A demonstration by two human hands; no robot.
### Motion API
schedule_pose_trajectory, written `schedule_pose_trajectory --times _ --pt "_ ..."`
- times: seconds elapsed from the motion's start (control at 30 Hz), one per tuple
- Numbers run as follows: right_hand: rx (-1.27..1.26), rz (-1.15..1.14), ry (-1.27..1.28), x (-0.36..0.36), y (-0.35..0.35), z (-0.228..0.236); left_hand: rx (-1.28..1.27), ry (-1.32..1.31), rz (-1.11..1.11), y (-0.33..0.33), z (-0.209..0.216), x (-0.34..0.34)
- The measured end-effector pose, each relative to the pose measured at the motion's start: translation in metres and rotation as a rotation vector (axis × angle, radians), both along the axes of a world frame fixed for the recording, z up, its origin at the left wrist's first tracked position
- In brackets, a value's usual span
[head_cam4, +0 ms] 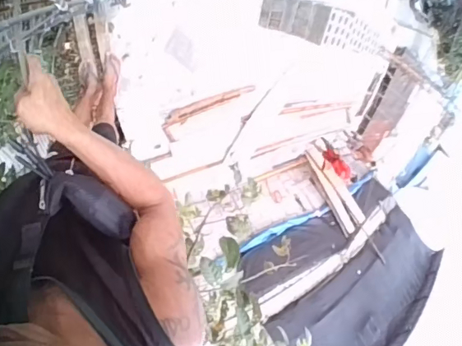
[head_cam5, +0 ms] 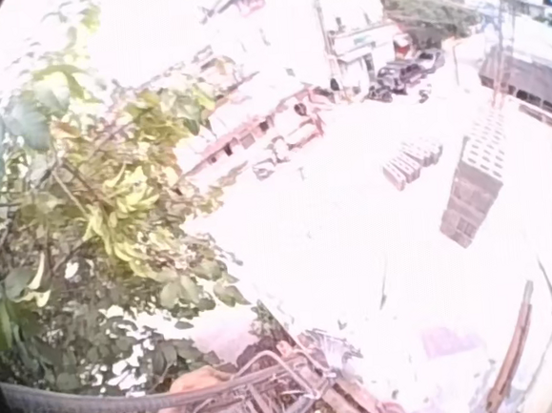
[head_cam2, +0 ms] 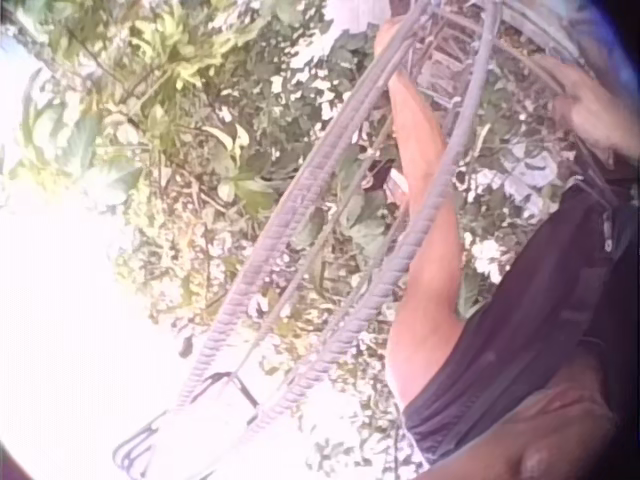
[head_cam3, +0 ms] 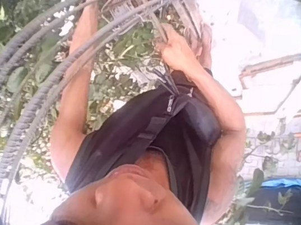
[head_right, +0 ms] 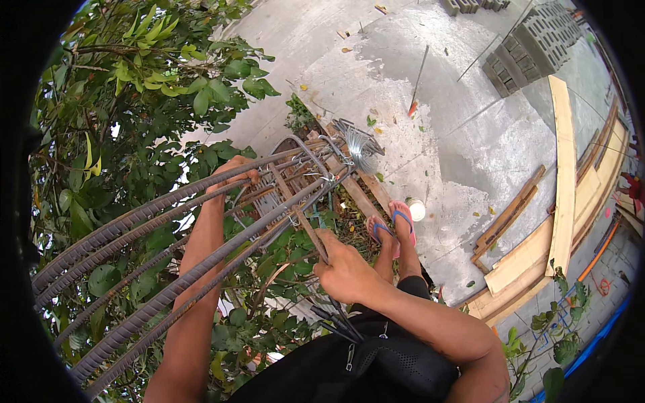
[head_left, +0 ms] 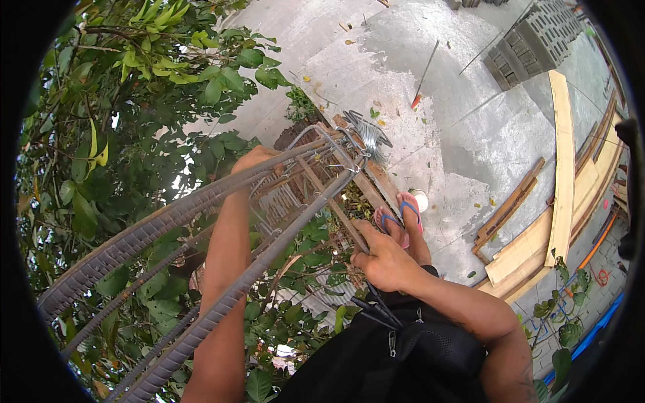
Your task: The person climbs a metal scaffolding structure and uses a curved metal tool to tighten wire ties at the joints of the scaffolding frame. They move along the structure, securing multiple connection points while balancing on the narrow frame.
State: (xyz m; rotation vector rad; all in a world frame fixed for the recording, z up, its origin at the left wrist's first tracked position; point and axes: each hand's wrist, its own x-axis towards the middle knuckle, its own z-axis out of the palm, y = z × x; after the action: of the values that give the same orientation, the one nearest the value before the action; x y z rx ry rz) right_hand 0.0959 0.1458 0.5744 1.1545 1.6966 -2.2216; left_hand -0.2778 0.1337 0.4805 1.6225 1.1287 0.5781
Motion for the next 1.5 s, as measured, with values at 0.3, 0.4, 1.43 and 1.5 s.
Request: schedule_pose_trajectory --times 0.3,0.4,1.43,1.5 --pt "0.061 0.099 -0.037 -0.012 0.018 0.021 0.183 -0.107 -0.011 0.002 -0.009 -0.002" --pt "0.034 0.158 -0.061 -0.014 0.026 0.021 -0.081 -0.016 0.108 -0.007 -0.017 -0.008" --pt "0.389 0.774 -0.109 -0.064 0.056 0.065 -0.252 0.028 0.463 -0.027 -0.007 0.019" --pt "0.436 0.795 -0.130 -0.067 0.056 0.070 -0.310 0.046 0.528 -0.033 -0.008 0.020"
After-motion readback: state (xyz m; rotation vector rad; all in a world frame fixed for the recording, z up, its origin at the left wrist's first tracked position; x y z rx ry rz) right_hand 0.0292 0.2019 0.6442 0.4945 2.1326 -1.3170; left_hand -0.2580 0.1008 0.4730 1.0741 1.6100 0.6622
